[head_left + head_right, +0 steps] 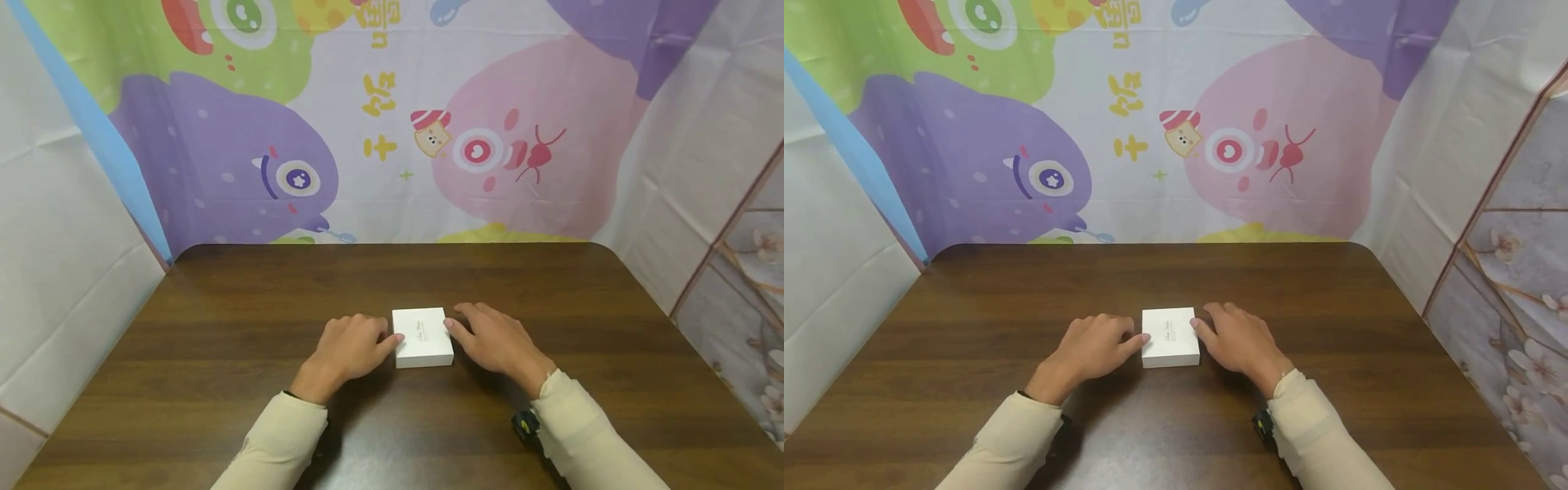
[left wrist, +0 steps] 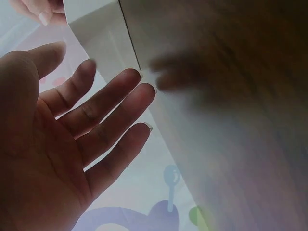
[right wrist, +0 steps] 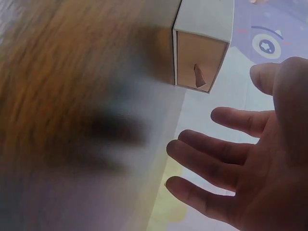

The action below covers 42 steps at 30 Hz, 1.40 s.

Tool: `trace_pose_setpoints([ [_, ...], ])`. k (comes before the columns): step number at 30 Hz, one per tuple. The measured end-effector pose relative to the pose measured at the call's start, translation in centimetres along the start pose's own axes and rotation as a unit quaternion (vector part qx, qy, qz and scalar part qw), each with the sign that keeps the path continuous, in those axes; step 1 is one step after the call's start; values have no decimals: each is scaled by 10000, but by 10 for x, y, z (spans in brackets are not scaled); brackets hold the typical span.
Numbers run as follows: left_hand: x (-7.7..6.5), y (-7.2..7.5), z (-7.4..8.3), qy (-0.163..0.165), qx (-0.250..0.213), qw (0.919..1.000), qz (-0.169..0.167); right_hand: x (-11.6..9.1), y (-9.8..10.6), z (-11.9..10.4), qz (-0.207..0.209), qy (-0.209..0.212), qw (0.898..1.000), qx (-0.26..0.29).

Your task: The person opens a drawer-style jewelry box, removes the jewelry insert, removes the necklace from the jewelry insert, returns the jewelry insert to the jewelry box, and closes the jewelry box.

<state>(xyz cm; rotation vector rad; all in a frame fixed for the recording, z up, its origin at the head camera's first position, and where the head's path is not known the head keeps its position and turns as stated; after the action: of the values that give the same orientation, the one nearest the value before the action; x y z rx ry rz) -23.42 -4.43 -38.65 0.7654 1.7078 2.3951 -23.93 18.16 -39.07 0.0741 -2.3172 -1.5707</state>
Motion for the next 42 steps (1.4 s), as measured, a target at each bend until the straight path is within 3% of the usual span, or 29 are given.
trace_pose_setpoints([
  [8, 4, -3, 6, 24, -30, 10000, -58, -2, -5, 1, -29, -18, 10000, 38],
  [13, 7, -6, 11, 26, 231, 9997, -4, 0, -5, 1, 44, 33, 10000, 61],
  [32, 9, -13, 13, 568, 483, 9970, -187, 1, -9, 1, 232, 262, 9994, -85],
  [42, 12, -15, 13, 791, 557, 9953, -61, 2, -9, 1, 170, 248, 9995, -103],
])
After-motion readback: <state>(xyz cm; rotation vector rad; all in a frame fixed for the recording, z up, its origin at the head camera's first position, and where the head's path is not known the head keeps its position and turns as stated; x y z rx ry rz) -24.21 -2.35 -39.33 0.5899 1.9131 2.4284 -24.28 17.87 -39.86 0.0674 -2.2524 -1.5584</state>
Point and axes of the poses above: each hand's wrist, its own x-axis towards the middle knuckle, its own y-axis out of the back of the hand, z = x × y, the point moved 5 cm from there along x, towards the middle knuckle, and after that the axes turned 11 degrees about z, right-handed, at the moved point
